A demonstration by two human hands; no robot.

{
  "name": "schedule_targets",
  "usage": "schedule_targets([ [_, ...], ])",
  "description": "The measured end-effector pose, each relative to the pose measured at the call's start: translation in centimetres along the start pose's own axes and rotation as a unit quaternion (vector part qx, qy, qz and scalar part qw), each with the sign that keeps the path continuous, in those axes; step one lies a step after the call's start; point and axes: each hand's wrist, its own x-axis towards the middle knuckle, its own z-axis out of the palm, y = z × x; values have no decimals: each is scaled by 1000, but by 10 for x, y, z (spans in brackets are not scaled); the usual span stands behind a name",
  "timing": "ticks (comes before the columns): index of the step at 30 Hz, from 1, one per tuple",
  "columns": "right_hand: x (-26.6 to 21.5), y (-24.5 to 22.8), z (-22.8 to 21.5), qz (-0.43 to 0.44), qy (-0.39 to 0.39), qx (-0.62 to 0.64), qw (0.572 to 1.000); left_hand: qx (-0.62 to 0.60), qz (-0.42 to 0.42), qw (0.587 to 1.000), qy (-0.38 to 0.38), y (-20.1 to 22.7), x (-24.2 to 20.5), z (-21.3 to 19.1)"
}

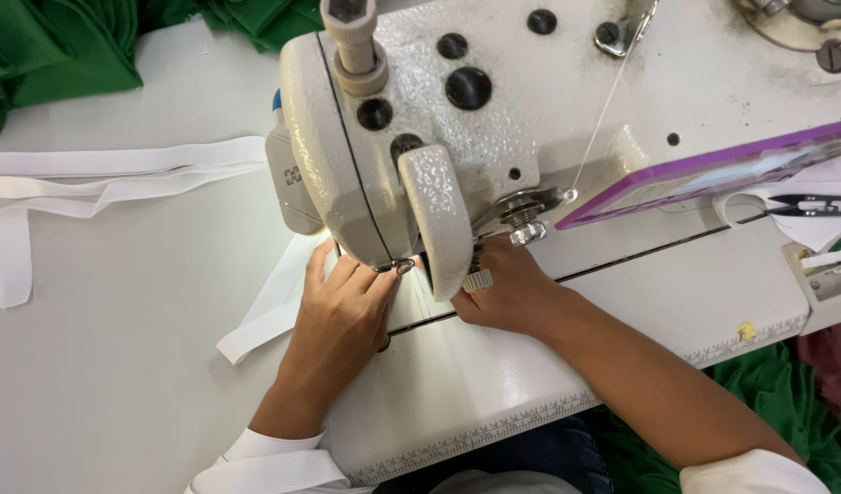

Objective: Feeding and sewing white elastic bands through an industrial sewing machine

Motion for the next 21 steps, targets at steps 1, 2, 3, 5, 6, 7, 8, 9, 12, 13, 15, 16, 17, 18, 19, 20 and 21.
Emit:
schedule_targets([
  [1,-1,1,1,-1,-1,-1,1000,5,0,1000,0,0,-1,1],
  [2,-3,3,3,0,-2,-2,1000,3,0,1000,0,1,-1,1],
  [3,-5,5,5,-1,-4,-3,1000,-1,-3,1000,-3,2,0,0],
  [5,-7,10,9,-5,-5,-7,1000,-5,-6,1000,-4,3,1,1],
  [6,-8,13,11,-8,-6,-8,1000,4,-4,1000,-4,3,0,1],
  [7,-10,15,13,-12,-6,-8,1000,12,-2,1000,-4,3,0,2],
  [8,-11,16,16,-12,-5,-8,1000,13,-2,1000,-4,3,0,1],
  [9,-13,18,18,-18,-2,-20,1000,18,-3,1000,-4,3,0,1],
  [12,-10,19,16,-20,2,-22,1000,18,-2,1000,0,3,4,-2],
  [13,-10,18,16,-14,-1,-10,1000,9,-3,1000,3,2,5,-3],
  [15,-9,18,14,13,-16,6,1000,10,-5,1000,5,-5,-2,10],
  [16,-9,17,14,40,-31,20,999,11,-6,1000,8,-8,-6,17],
  [17,-10,18,15,41,-31,21,998,10,-6,1000,7,-8,-7,17],
  [18,-9,20,15,54,-25,45,997,4,-15,1000,2,-9,-6,18],
  [19,-8,21,14,67,-19,69,995,-2,-24,1000,-4,-10,-5,18],
  [20,-10,24,15,64,-18,68,995,0,-24,1000,-1,-11,-4,18],
  [21,-11,27,15,79,-19,128,988,4,-23,1000,-6,-12,-3,18],
])
